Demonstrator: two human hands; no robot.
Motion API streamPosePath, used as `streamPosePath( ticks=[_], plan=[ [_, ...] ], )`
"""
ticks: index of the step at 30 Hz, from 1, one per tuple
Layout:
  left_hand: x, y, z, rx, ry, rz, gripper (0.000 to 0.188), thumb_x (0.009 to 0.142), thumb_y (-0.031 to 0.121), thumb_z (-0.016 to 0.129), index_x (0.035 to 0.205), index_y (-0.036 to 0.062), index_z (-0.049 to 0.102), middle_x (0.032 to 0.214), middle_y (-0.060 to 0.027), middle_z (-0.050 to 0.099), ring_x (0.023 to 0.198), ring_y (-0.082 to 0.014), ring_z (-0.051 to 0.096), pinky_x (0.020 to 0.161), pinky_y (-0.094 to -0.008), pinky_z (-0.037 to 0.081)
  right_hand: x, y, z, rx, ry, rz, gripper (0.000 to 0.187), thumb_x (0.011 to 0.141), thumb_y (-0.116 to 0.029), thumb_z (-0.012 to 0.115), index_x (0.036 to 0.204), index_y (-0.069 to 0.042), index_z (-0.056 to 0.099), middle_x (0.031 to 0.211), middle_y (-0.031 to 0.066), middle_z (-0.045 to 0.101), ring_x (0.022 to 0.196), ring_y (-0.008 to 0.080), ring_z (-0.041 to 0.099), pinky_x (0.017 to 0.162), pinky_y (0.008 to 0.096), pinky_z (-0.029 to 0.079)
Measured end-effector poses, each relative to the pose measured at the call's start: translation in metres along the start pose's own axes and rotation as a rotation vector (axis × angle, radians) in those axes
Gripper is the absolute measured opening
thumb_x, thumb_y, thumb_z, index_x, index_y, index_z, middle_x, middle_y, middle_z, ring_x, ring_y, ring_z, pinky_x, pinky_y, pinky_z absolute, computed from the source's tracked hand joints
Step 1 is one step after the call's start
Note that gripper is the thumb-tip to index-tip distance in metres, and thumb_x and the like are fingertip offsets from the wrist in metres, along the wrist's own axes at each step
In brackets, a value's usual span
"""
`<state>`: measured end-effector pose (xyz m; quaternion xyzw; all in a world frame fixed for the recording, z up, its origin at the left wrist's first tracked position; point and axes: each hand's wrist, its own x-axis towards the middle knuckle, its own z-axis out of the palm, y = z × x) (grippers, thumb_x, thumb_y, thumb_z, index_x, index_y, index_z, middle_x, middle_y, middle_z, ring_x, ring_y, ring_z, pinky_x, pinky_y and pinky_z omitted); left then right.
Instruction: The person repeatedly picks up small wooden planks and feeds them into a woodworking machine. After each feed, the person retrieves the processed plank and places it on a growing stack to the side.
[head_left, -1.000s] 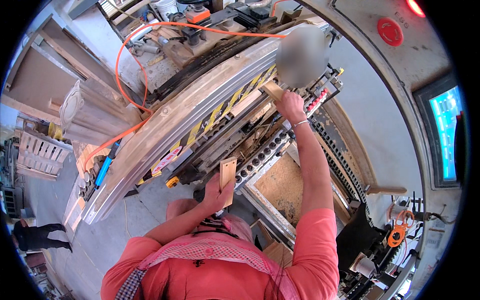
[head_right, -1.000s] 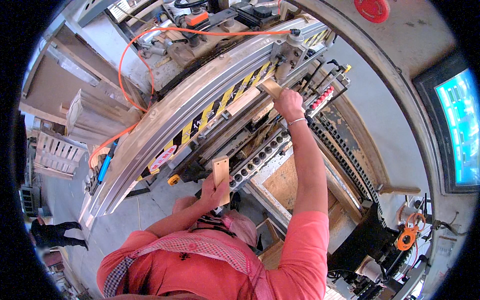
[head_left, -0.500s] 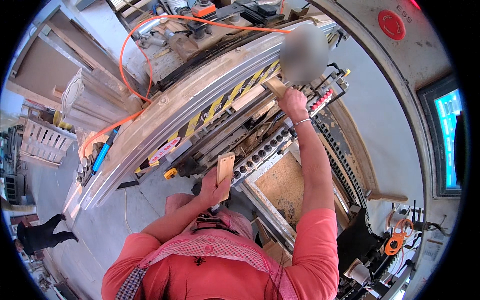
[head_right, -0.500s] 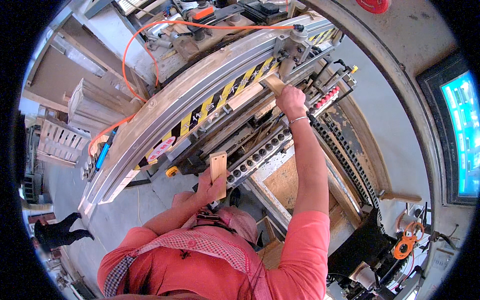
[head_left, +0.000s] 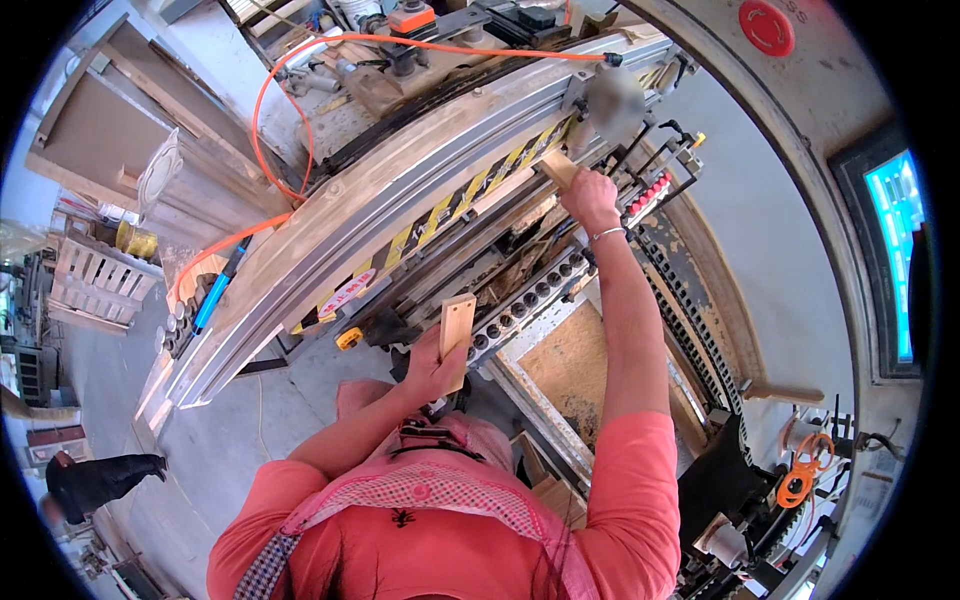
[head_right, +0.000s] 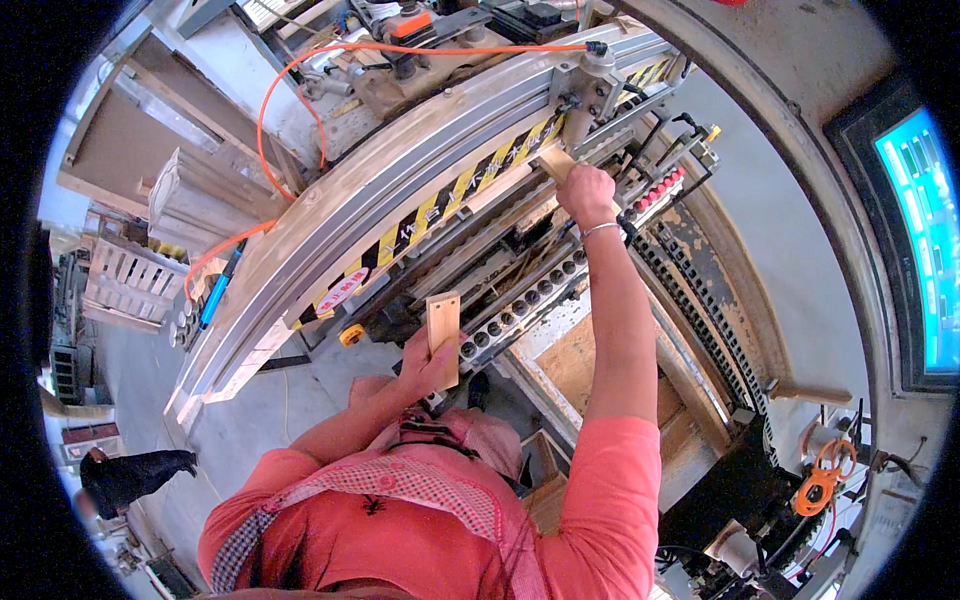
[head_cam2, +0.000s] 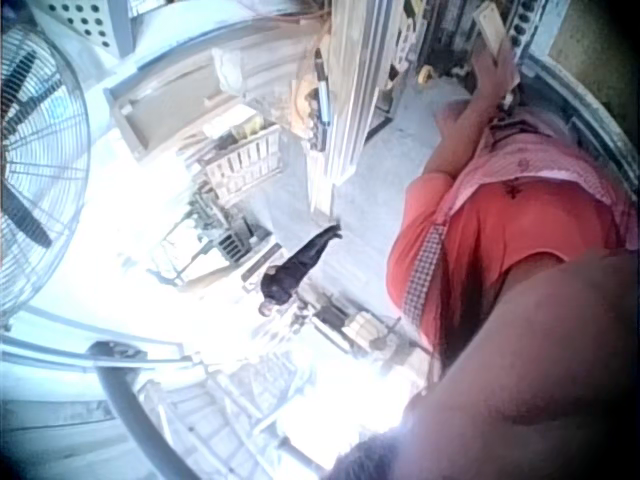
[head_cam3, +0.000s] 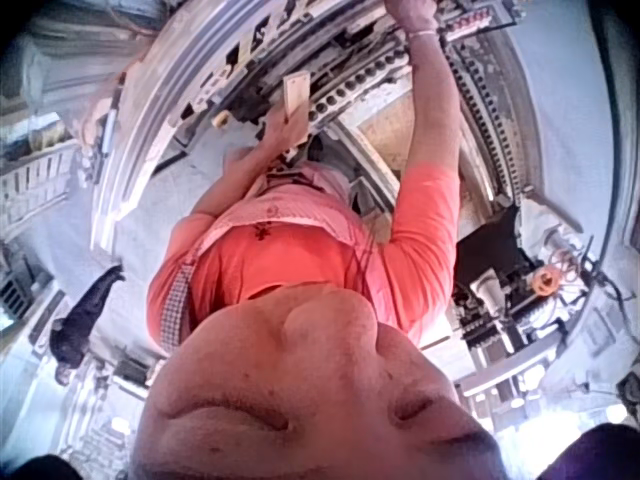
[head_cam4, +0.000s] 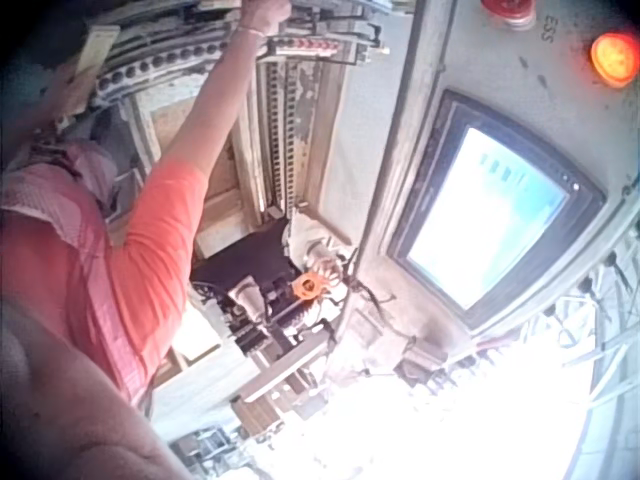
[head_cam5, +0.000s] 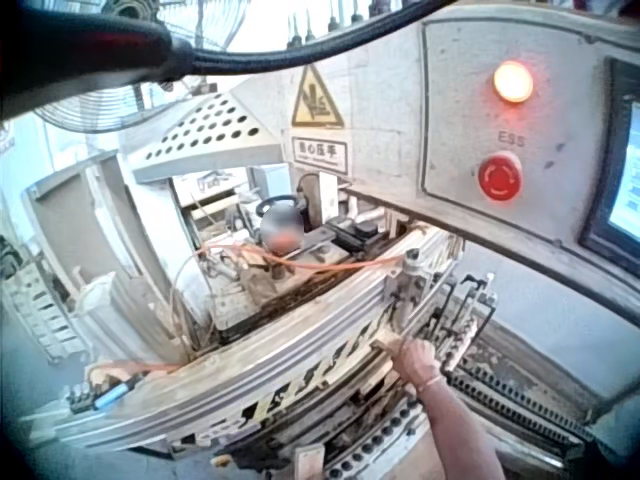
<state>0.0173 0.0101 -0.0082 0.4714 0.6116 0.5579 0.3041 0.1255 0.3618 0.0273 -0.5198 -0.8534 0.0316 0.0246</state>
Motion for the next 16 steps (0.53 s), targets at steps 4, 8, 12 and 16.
streamPosePath(
  ticks=[4,8,12,16],
  plan=[
    [0.001,0.000,-0.002,-0.018,-0.016,0.036,0.014,0.082,0.009,0.054,0.086,-0.0020,0.060,0.076,-0.0145,0.056,0.068,-0.0280,0.056,0.061,-0.0346,0.044,-0.001,-0.001,0.001,-0.010,0.025,-0.020,0.035,0.072,-0.030,0.062,0.088,0.000,0.061,0.087,0.0188,0.064,0.084,0.0309,0.063,0.075,0.0378,0.051],
    [-0.001,0.004,-0.003,-0.080,-0.003,-0.061,0.014,0.083,0.010,0.054,0.087,-0.0023,0.060,0.077,-0.0138,0.057,0.069,-0.0252,0.057,0.061,-0.0334,0.044,-0.003,-0.006,-0.003,-0.008,0.025,-0.023,0.035,0.072,-0.030,0.062,0.089,0.000,0.062,0.088,0.0183,0.064,0.085,0.0301,0.062,0.076,0.0375,0.050],
    [-0.003,0.001,-0.001,-0.212,0.014,-0.116,0.015,0.084,0.012,0.054,0.087,-0.0020,0.060,0.079,-0.0121,0.057,0.069,-0.0213,0.056,0.061,-0.0322,0.044,0.003,0.000,0.006,-0.040,0.008,-0.039,0.034,0.073,-0.030,0.062,0.089,0.000,0.062,0.089,0.0176,0.064,0.085,0.0297,0.062,0.077,0.0378,0.050],
    [-0.004,-0.003,-0.012,-0.053,-0.062,-0.022,0.016,0.085,0.013,0.054,0.093,0.0003,0.060,0.085,-0.0095,0.059,0.072,-0.0220,0.057,0.064,-0.0310,0.045,0.005,-0.012,0.000,-0.050,-0.045,0.026,0.036,0.073,-0.032,0.062,0.091,0.000,0.062,0.092,0.0168,0.064,0.087,0.0299,0.062,0.078,0.0374,0.050]
  ],
)
